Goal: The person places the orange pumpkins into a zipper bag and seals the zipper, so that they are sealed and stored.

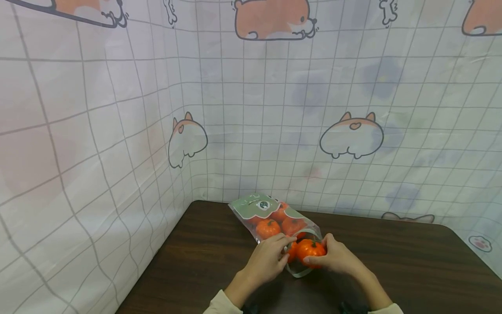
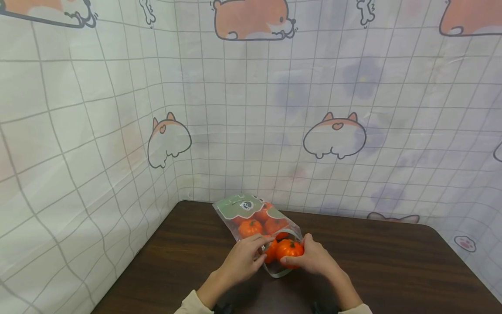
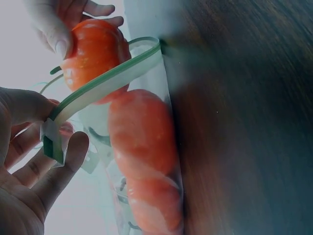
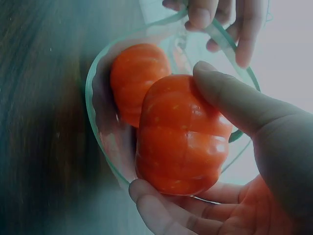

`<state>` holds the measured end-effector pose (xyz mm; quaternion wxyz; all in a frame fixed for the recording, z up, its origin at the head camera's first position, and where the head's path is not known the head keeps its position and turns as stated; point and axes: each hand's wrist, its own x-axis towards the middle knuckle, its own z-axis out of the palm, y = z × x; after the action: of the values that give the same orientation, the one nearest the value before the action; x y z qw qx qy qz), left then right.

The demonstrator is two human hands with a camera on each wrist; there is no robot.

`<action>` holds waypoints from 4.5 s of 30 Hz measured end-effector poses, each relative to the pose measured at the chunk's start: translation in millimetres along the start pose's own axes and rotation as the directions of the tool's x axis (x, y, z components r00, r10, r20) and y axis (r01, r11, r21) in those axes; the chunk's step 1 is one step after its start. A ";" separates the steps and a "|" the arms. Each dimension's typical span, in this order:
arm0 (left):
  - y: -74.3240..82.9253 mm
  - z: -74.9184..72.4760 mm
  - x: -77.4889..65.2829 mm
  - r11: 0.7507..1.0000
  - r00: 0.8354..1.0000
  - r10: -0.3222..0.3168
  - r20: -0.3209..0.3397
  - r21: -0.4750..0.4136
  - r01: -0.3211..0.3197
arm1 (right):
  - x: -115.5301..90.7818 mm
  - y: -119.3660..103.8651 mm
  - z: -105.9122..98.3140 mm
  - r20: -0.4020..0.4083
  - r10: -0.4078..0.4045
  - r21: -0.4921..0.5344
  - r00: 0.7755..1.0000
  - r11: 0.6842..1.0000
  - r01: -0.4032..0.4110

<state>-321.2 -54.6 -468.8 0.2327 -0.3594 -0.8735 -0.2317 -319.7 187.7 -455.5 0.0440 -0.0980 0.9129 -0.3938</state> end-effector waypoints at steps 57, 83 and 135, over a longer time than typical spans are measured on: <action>0.7 -3.0 0.0 1.000 1.000 -0.005 -0.007 0.015 0.005 | 3.3 -0.3 15.9 -0.127 -0.070 -0.336 0.990 0.942 0.023; 2.3 1.2 -0.8 0.998 0.999 0.032 -0.022 0.063 -0.031 | 4.1 -1.0 21.4 -0.224 -0.105 -0.354 0.969 0.935 0.019; 3.7 7.1 0.2 0.995 0.998 0.067 0.019 0.075 -0.068 | 11.7 4.7 11.1 -0.085 -0.091 0.070 0.992 0.993 0.097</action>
<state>-320.3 -48.0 -473.4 0.2466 -0.3816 -0.8709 -0.1875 -330.1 180.5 -466.5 -0.0082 -0.1231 0.8932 -0.4324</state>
